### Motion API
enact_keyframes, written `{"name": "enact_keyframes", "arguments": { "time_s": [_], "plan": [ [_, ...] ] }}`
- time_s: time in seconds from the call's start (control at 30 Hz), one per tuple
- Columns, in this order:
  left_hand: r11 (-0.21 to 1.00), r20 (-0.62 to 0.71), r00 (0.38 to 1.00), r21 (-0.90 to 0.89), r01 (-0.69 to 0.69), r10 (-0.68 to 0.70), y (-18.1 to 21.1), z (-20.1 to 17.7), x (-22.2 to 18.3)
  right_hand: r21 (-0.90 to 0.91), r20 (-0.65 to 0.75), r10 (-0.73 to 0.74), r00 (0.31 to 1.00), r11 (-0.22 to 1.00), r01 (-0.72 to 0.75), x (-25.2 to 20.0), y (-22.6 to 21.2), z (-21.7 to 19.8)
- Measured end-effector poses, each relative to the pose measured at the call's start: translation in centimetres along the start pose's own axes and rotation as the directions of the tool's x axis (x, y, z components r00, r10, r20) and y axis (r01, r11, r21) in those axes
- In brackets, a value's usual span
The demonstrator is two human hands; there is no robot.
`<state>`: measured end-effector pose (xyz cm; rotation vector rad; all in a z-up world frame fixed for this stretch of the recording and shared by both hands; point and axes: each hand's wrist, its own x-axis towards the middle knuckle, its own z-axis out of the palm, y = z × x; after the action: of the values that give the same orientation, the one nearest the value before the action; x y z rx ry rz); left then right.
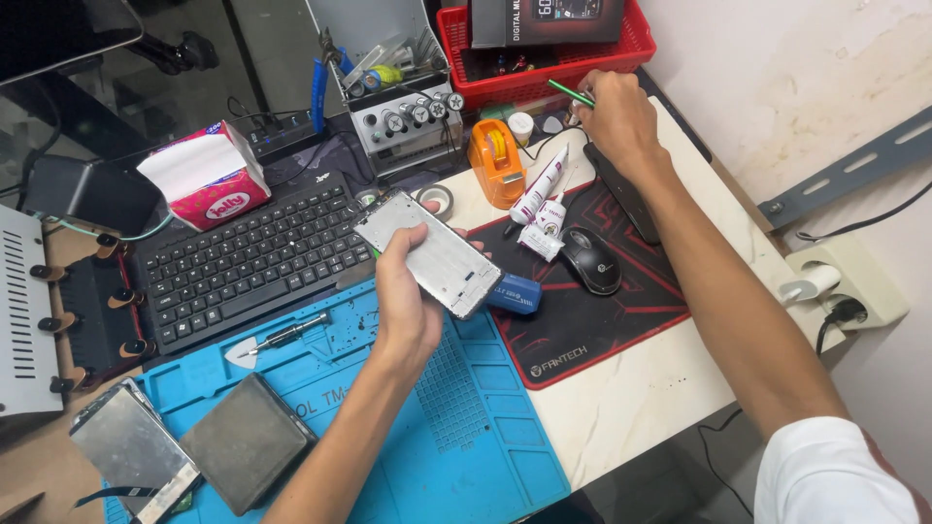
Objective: Disassembling a mobile phone using a screwdriver and a prying tool on a repair mat.
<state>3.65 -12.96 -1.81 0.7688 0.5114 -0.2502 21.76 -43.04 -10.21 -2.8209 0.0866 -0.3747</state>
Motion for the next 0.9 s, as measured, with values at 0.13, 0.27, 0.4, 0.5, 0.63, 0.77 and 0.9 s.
{"name": "enact_keyframes", "arguments": {
  "time_s": [0.13,0.27,0.4,0.5,0.63,0.77,0.9],
  "plan": [
    [1.0,0.006,1.0,0.012,-0.01,0.01,0.4,-0.1,-0.4,0.088,-0.039,-0.034,0.999,0.995,0.038,-0.4,-0.2,-0.5],
    [1.0,0.006,1.0,0.006,-0.012,0.012,0.5,-0.6,-0.3,0.12,-0.072,-0.034,0.997,0.992,0.042,-0.9,-0.4,-1.1],
    [0.998,0.063,0.996,-0.013,-0.067,0.068,0.9,-1.2,-0.6,0.043,-0.213,-0.103,0.972,0.992,0.114,-1.7,-1.0,-2.0],
    [0.997,0.021,0.998,-0.048,-0.064,0.065,1.1,-2.1,-0.4,-0.039,-0.309,-0.18,0.934,0.983,0.177,-2.8,-1.8,-2.1],
    [0.991,0.012,0.992,-0.057,-0.124,0.125,1.5,-3.8,0.0,0.156,-0.278,-0.192,0.941,0.958,0.242,-6.4,-7.9,-3.9],
    [0.962,0.012,0.961,-0.005,-0.275,0.275,1.7,-6.8,0.6,0.488,-0.231,-0.34,0.912,0.77,0.41,-10.7,-14.2,-5.4],
    [0.92,0.014,0.921,0.048,-0.389,0.389,2.9,-9.8,0.4,0.597,-0.152,-0.376,0.914,0.702,0.388,-14.6,-18.1,-3.7]
  ]
}}
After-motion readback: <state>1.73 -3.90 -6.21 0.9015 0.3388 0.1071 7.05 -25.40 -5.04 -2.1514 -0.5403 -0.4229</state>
